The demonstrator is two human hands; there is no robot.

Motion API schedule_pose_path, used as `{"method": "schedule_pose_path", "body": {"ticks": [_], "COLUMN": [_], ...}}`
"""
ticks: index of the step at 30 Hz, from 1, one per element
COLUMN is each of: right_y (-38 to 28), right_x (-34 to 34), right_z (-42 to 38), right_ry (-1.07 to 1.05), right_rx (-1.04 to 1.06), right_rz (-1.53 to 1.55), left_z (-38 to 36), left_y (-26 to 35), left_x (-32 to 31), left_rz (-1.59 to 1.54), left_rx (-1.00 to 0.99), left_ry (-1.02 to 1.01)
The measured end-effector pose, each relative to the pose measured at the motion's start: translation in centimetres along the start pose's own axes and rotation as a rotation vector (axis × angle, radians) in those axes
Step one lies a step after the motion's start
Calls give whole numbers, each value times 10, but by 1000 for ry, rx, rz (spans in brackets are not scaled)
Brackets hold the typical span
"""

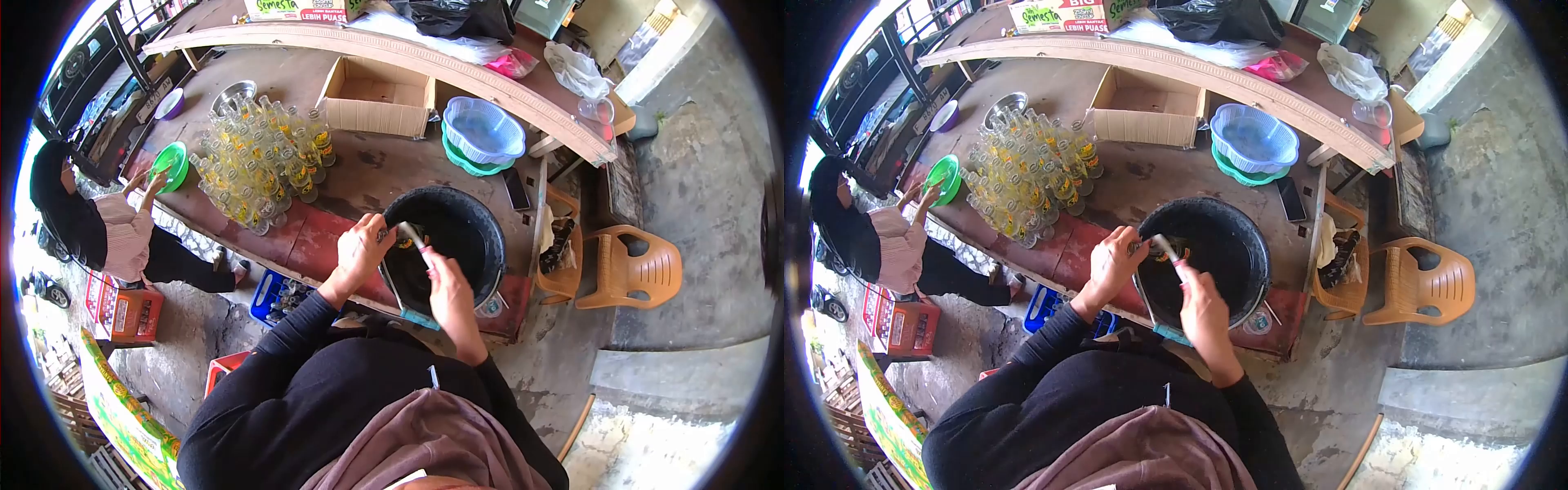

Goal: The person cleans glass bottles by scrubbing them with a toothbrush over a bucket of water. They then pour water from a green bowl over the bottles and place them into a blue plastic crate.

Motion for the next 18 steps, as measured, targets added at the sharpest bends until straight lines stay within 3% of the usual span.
{"method": "schedule_pose_path", "body": {"ticks": [1,5,7,10,15,18], "right_y": [-5,50,51,-15,49,20], "right_x": [-6,5,7,-2,7,15], "right_z": [-6,9,8,-8,4,2], "right_ry": [-17,1,28,-3,52,44], "right_rx": [58,-214,-156,163,-120,13], "right_rz": [28,-281,-264,29,-269,-141], "left_z": [1,-1,-2,-4,-9,-11], "left_y": [-2,-1,-1,-4,-9,-6], "left_x": [-1,-2,-3,-6,-5,-4], "left_rz": [13,54,61,72,68,16], "left_rx": [36,49,57,68,87,44], "left_ry": [-11,21,19,23,16,6]}}
Point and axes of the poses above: each hand's wrist, its own z-axis towards the middle knuckle, its own x-axis out of the back of the hand, y = z × x, the point moved 6 cm from there along z, towards the middle knuckle, and after that the axes turned 13 degrees about z, right-handed, at the moved point
